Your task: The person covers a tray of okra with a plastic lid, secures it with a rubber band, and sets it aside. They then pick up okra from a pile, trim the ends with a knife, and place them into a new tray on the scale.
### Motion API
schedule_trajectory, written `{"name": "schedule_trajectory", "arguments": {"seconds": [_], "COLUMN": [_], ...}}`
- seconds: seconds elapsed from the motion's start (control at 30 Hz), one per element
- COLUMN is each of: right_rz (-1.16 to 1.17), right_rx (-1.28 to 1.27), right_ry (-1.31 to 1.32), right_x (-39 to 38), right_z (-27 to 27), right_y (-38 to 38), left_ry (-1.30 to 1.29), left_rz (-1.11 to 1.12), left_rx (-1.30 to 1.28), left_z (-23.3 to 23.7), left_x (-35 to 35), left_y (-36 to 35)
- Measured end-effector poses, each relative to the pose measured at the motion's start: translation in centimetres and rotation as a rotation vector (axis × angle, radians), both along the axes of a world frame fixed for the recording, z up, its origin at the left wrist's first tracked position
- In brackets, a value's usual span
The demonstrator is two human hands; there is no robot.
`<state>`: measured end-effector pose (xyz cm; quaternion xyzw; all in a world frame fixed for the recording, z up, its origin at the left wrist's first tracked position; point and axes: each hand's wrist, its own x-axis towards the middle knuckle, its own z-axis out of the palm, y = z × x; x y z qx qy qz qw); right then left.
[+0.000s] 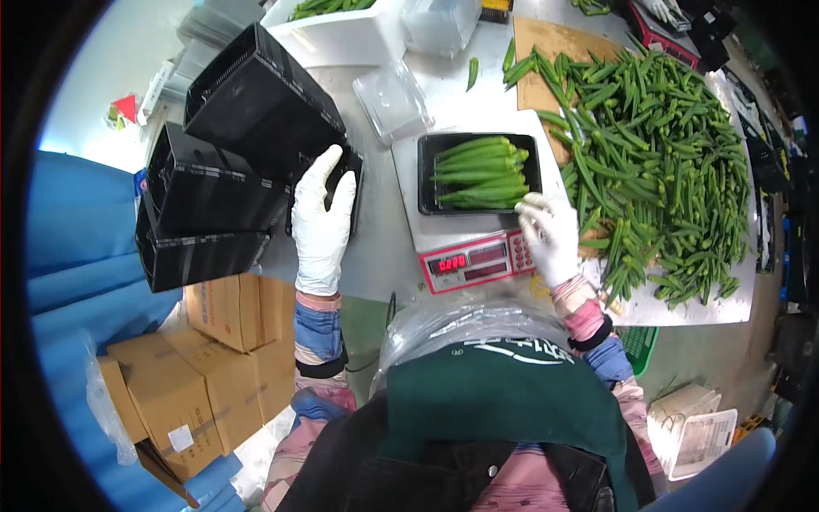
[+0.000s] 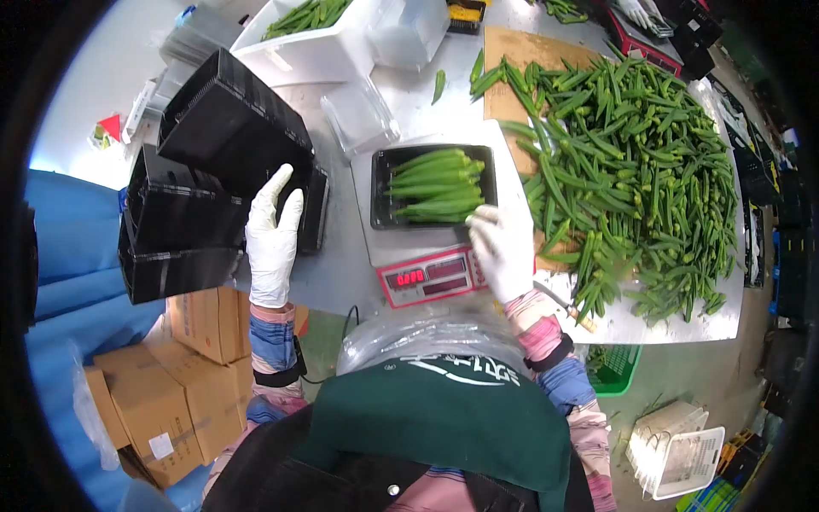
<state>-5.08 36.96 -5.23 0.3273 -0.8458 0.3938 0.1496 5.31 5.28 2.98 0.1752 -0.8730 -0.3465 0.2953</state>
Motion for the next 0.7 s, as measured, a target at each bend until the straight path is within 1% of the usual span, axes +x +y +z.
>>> {"name": "schedule_trajectory", "arguments": {"seconds": [0.07,0.13,0.17,0.2,0.27,0.37,0.47,0.57,0.67,0.7], "right_rz": [0.052,0.073,0.093,0.116,0.148,0.151,0.159,0.157,0.155,0.157], "right_rx": [0.063,0.136,0.218,0.252,0.28,0.269,0.24,0.223,0.192,0.178], "right_ry": [-0.009,0.017,0.026,0.009,-0.024,-0.069,-0.106,-0.132,-0.153,-0.156], "right_x": [0.1,-0.2,-0.4,-0.5,-0.7,-0.8,-0.9,-1.2,-1.4,-1.5], "right_z": [0.7,0.3,0.4,0.7,0.5,0.6,0.7,0.5,0.5,0.4], "right_y": [-1.2,-2.1,-2.5,-2.7,-2.8,-2.7,-2.5,-2.4,-2.5,-2.5], "left_ry": [0.016,0.087,0.079,0.065,0.072,0.005,-0.116,-0.273,-0.557,-0.585], "left_rz": [-0.059,-0.155,-0.191,-0.219,-0.332,-0.441,-0.468,-0.471,-0.365,-0.249], "left_rx": [0.139,0.334,0.329,0.215,0.318,0.496,0.156,0.184,-0.112,-0.147], "left_z": [0.9,1.5,2.2,2.5,2.8,2.2,-0.8,-3.3,-6.2,-7.5], "left_x": [-2.3,-5.5,-7.3,-9.3,-13.8,-20.9,-27.1,-31.0,-33.0,-32.8], "left_y": [-0.7,-2.1,-2.8,-3.7,-4.7,-6.0,-8.2,-9.0,-10.0,-10.4]}}
